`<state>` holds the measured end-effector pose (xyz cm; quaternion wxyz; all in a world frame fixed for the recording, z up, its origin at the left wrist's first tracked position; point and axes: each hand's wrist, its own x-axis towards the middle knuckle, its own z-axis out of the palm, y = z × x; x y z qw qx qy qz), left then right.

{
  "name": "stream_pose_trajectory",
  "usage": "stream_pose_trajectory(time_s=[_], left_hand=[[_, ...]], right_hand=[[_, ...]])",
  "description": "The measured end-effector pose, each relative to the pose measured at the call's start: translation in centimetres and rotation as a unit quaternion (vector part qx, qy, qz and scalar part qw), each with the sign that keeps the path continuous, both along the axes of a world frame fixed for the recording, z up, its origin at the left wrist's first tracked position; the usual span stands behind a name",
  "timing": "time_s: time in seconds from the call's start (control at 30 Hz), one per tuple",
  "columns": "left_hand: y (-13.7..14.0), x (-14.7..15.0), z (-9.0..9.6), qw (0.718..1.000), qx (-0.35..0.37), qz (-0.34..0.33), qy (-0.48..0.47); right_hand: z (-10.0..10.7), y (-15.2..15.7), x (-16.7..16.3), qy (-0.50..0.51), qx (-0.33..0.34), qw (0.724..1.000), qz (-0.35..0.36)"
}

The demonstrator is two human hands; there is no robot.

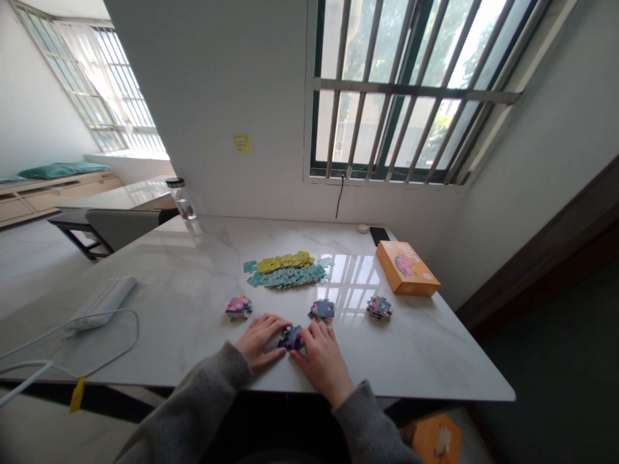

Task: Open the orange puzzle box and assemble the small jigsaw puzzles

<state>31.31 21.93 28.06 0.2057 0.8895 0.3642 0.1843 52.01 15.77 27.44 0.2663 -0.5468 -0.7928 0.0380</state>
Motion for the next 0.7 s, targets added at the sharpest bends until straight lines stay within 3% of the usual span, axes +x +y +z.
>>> stream_pose_trajectory(time_s=[0.33, 0.7], left_hand=[[0.3, -0.7, -0.3, 1.0, 0.0, -0.019, -0.015], [0.8, -1.2, -1.4, 0.994, -0.008, -0.055, -0.089]], right_hand=[[1.1, 0.2, 0.8, 0.024, -0.06, 0.994, 0.091], [1.8, 1.8, 0.2, 0.015, -0.13, 0.986, 0.108]])
